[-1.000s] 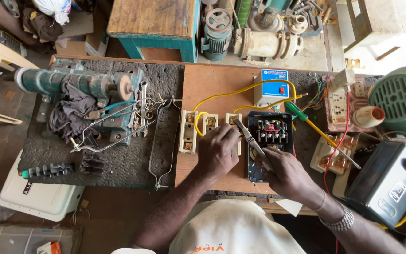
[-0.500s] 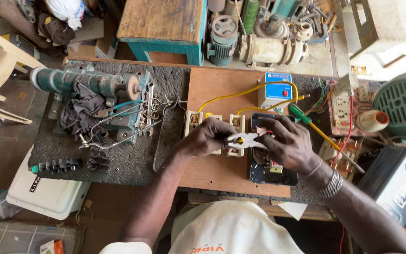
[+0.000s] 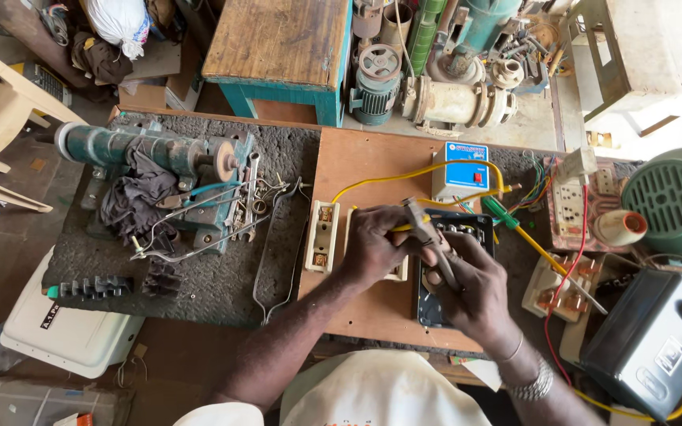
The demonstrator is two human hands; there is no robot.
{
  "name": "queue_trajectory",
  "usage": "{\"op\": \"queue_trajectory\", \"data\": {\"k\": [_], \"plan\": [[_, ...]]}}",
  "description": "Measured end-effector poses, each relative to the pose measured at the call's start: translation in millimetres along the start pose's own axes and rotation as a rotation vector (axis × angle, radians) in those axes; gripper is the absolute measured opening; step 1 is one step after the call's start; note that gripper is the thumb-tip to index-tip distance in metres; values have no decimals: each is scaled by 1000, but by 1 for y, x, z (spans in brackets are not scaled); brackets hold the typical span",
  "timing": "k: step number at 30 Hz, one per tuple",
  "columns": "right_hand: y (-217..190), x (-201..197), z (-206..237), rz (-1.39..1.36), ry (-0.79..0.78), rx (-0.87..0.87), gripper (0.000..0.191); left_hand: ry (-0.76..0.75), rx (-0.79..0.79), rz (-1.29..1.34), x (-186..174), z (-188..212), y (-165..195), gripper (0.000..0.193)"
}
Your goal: The person strips the insulation from yellow electrical wires using pliers and then connects them to terminals on a contactor and a blue control box. The person uses a screwdriver to tighten the connections.
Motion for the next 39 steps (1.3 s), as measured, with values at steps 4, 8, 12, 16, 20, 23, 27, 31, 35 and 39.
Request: {"op": "queue_trajectory", "data": {"k": [4,8,12,16,20,23,27,31,35,39], "plan": [[15,5,-5,-166,60,92,19,74,-141,168,21,-3,-16,53],[33,19,-7,-326,128,224,26,147,-352,409,40,4,-41,46],[37,46,-9,-500,158,270,26,212,-418,366,29,9,-57,40],[45,57,-23,-434,65,249,19,158,-447,144,8,2,-58,40],[65,49,-28,-490,-56,345,10,100,-348,59,-12,-18,-34,28],[57,36,-33,-246,-46,220,11,104,-34,-12,-25,-35,3,24],[35,29,-45,109,-2,-38,26,12,-149,156,-25,-26,-15,15],[17,35,-62,491,35,-420,36,-190,-531,723,-14,9,-67,14],[10,42,-73,437,-45,-591,30,-349,-496,1041,-21,25,-83,5],[0,49,-77,501,-28,-660,34,-444,-602,1276,-13,39,-86,15]]}}
Point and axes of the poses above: each hand's wrist, its own z-axis away from the middle knuckle, its own x-axis out of the palm, y = z × x, the point moved 9 cm from there along -z, towards the middle knuckle, and after that the axes turned 11 degrees about x, right-handed, at the moved point
